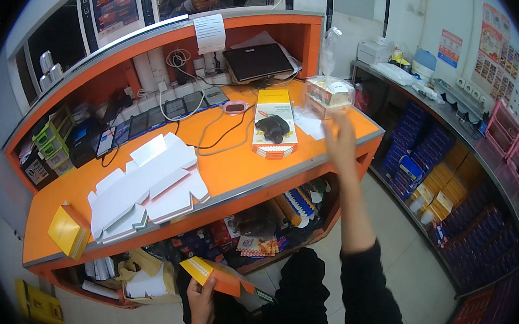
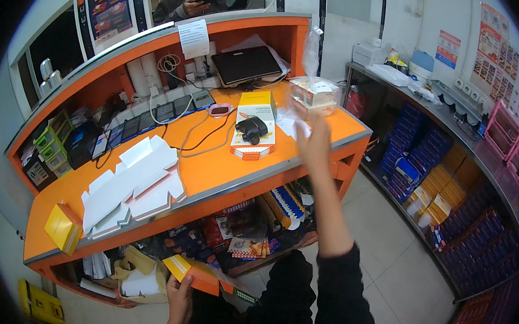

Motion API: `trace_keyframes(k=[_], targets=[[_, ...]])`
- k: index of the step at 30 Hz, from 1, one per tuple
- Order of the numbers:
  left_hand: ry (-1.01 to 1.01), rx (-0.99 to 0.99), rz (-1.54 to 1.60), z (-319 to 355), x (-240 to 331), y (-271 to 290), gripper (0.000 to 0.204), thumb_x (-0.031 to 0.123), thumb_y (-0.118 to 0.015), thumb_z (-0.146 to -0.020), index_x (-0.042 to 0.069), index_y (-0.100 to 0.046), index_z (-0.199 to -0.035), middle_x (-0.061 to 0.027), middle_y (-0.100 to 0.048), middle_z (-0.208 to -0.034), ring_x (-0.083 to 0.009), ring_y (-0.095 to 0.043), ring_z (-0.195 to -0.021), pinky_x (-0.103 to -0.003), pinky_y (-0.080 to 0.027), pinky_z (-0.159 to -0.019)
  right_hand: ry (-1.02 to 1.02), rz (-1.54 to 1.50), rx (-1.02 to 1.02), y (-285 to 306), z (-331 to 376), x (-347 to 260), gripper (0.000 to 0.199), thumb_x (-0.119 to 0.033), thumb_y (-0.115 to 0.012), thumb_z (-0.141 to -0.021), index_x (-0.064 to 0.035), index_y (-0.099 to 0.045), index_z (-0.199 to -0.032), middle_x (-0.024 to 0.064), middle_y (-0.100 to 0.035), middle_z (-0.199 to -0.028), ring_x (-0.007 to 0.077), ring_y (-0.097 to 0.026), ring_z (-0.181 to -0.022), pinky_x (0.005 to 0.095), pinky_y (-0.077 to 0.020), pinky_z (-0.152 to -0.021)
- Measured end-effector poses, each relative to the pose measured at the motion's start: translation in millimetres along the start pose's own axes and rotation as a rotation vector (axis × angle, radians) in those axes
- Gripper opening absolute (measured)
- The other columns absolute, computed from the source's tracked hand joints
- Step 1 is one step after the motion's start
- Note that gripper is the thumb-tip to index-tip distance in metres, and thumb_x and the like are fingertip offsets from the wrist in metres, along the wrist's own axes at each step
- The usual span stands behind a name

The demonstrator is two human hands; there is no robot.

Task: The person assembles small rectangular cardboard boxes by folding and taping the flaps. They repeatedly pick up flat pieces, fold them into box shapes, and secure them with tape, stacking the finished boxes on the counter.

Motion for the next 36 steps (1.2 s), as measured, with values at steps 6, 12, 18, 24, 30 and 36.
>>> trace_keyframes(k=[6, 12, 18, 24, 30, 36], targets=[[0.026, 0.047, -0.069, -14.4, 2.1, -15.2, 0.026, 0.004, -0.063, -0.084, -0.002, -0.053, -0.108, -0.0078, -0.061, -0.099, -0.0141, -0.059, -0.090, -0.027, -0.045, -0.085, -0.512, 0.505, -0.113, -83.2, -146.4, 96.2, 0.054, -0.046, -0.064, -0.076, -0.0108, -0.059, -0.116, 0.0192, -0.050, -0.127, 0.0387, -0.035, -0.127, 0.0563, -0.0240, -0.102], [0.037, 0.090, -0.081, -19.8, 5.1, -16.6, 0.024, 0.004, -0.062, -0.085, -0.002, -0.054, -0.107, -0.0080, -0.060, -0.099, -0.0141, -0.059, -0.090, -0.027, -0.046, -0.084, -0.598, -0.010, -0.169, -77.4, -168.3, 118.2, 0.044, -0.042, -0.064, -0.080, -0.0057, -0.065, -0.105, 0.0118, -0.063, -0.108, 0.0251, -0.057, -0.104, 0.0388, -0.0415, -0.090], [0.050, 0.029, -0.074, -21.4, 3.9, -14.1, 0.024, 0.005, -0.063, -0.085, -0.002, -0.054, -0.106, -0.0073, -0.060, -0.098, -0.0135, -0.058, -0.090, -0.027, -0.045, -0.084, -0.209, -0.682, -0.253, 17.2, -149.8, 48.9, 0.020, -0.018, -0.052, -0.092, -0.0020, -0.063, -0.095, 0.0122, -0.060, -0.114, 0.0182, -0.055, -0.105, 0.0326, -0.0408, -0.092], [0.035, -0.061, -0.063, -6.3, 3.7, -13.6, 0.028, 0.006, -0.062, -0.085, -0.002, -0.053, -0.110, -0.0077, -0.060, -0.101, -0.0135, -0.058, -0.092, -0.026, -0.045, -0.085, 0.131, -0.703, -0.586, 95.7, -106.4, -38.3, 0.022, -0.018, -0.052, -0.090, 0.0000, -0.060, -0.100, 0.0177, -0.055, -0.123, 0.0259, -0.052, -0.111, 0.0352, -0.0395, -0.096], [0.035, -0.073, -0.057, 12.5, 1.2, -0.9, 0.028, 0.007, -0.061, -0.086, -0.002, -0.052, -0.111, -0.0086, -0.059, -0.103, -0.0155, -0.058, -0.093, -0.028, -0.046, -0.086, 0.106, -0.864, -0.789, 145.2, -40.7, -85.3, 0.019, -0.017, -0.059, -0.077, -0.0020, -0.067, -0.086, 0.0209, -0.062, -0.105, 0.0319, -0.060, -0.101, 0.0383, -0.0459, -0.091], [-0.017, -0.086, -0.088, 25.9, 8.1, 13.0, 0.028, 0.011, -0.063, -0.086, -0.001, -0.052, -0.110, -0.0073, -0.059, -0.102, -0.0146, -0.058, -0.093, -0.028, -0.045, -0.086, 0.449, -0.805, -0.762, 164.1, 2.8, -125.3, 0.016, -0.019, -0.061, -0.079, -0.0066, -0.069, -0.084, 0.0220, -0.063, -0.101, 0.0334, -0.061, -0.099, 0.0406, -0.0456, -0.089]])
Point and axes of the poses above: each hand's wrist, its own z-axis away from the middle knuckle, its own y-axis out of the back of the hand, x = y × z, the point moved 1 cm from there along -z, towards the middle knuckle
